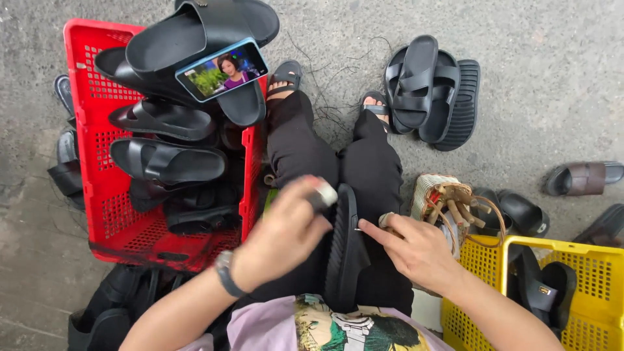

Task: Hand-stitching the sole of a black sandal using a needle and thread while sitting on the floor.

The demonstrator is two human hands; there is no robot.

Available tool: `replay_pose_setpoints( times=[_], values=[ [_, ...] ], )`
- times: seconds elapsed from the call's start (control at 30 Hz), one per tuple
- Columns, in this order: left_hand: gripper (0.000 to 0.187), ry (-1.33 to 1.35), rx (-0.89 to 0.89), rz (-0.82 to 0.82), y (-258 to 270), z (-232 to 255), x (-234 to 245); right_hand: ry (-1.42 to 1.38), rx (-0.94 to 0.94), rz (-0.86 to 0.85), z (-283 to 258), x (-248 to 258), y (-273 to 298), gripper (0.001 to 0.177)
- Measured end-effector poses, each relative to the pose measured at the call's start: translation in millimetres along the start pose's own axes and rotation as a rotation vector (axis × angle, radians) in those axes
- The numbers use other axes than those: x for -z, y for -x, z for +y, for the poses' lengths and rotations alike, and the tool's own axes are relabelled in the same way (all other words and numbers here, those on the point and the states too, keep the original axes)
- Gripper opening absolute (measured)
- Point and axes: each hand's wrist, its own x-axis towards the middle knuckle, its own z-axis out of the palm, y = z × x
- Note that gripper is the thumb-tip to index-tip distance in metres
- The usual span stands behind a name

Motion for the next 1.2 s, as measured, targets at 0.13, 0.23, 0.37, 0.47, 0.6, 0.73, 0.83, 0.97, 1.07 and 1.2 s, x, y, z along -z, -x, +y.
replay_pose_setpoints(
  times=[0.13,0.23,0.37,0.47,0.6,0.73,0.83,0.97,1.07,1.2],
  values=[
    [0.042,0.189,0.063,-0.131,14.2,4.1,-24.3,0.080,0.009,-0.021,-2.8,5.9,-8.1,0.045],
    [0.049,0.227,0.089,-0.123,16.5,-2.9,-33.9,0.173,0.027,-0.045,-2.7,10.7,-12.0,0.043],
    [0.045,0.251,0.076,-0.113,18.8,-8.9,-37.2,0.265,0.063,-0.138,-0.3,15.4,-15.3,0.043],
    [0.044,0.250,0.063,-0.105,18.5,-10.5,-38.0,0.316,0.094,-0.180,-1.3,20.5,-19.2,0.048],
    [0.040,0.241,0.035,-0.049,18.2,-16.9,-51.6,0.357,0.096,-0.166,-11.1,13.5,-23.3,0.051],
    [0.048,0.199,0.017,-0.023,18.5,-15.3,-57.2,0.181,0.031,-0.056,-16.9,-10.3,-22.4,0.014],
    [0.043,0.091,0.033,0.017,21.8,-0.5,-41.5,0.078,-0.038,-0.060,-18.6,-11.9,-15.1,0.015],
    [0.029,0.712,0.448,-0.007,35.4,34.3,-21.4,0.054,-0.125,-0.084,-19.4,-12.2,-1.4,0.024],
    [0.024,1.346,0.522,-0.180,36.1,41.2,-3.3,-0.056,-0.107,-0.059,-21.0,-10.3,-1.5,0.024],
    [0.008,0.813,0.501,0.029,35.6,18.0,-41.1,-0.025,-0.114,0.111,-26.4,-14.6,1.7,0.022]
  ],
)
